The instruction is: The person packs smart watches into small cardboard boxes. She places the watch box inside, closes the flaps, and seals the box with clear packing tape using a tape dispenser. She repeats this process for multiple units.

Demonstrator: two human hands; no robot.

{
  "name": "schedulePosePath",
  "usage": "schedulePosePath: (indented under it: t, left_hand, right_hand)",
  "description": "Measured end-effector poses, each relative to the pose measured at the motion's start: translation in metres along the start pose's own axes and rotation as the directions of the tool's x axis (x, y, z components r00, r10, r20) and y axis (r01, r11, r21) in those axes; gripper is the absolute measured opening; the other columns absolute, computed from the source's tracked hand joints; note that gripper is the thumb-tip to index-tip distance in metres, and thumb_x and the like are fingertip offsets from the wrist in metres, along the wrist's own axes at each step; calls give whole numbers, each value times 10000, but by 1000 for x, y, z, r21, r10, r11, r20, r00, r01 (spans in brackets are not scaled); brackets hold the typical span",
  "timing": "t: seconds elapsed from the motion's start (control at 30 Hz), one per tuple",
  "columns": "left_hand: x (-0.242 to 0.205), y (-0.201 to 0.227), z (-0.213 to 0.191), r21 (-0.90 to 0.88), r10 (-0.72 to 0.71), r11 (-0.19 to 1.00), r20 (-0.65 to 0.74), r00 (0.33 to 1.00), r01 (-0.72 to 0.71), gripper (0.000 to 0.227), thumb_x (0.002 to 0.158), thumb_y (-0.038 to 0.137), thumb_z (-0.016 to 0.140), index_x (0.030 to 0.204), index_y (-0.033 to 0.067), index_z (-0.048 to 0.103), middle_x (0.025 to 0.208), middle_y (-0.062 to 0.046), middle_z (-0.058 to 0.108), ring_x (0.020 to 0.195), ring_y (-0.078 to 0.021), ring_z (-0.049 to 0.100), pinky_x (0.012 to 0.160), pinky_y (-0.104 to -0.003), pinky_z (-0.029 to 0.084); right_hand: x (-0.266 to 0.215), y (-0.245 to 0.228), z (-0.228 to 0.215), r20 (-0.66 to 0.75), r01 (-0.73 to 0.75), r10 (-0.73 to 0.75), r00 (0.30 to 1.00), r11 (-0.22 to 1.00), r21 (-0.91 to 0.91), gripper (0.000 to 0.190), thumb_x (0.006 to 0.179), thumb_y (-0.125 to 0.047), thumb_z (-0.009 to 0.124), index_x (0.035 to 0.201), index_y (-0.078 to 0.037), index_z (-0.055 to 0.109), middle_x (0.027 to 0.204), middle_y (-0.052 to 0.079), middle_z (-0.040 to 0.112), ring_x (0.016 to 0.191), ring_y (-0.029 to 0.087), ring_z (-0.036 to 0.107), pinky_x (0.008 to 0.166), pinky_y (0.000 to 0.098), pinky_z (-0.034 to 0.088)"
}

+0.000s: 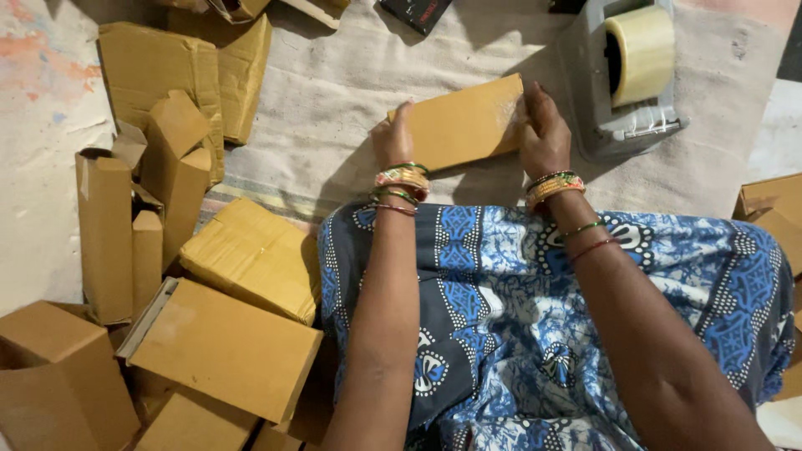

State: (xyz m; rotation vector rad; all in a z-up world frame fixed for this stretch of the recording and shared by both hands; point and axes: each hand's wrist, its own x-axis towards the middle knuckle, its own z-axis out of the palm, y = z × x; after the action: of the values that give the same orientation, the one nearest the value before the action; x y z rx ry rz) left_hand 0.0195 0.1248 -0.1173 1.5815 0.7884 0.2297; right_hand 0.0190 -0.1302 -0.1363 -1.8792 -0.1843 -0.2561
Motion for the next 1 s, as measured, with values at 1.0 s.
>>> schedulePosePath:
  t: [1.0]
  left_hand:
    - [3, 43, -11, -716, 124, 619, -317, 940, -323, 444, 898, 319, 634, 1179, -24, 614, 1125, -163, 684, 843, -262, 742, 812, -330, 602]
  right_hand:
    - [38, -39, -18, -38, -238, 444, 895, 549, 801, 362, 994, -271, 665, 1278, -51, 617, 1183, 97, 681, 1088, 204, 668, 907, 336, 592]
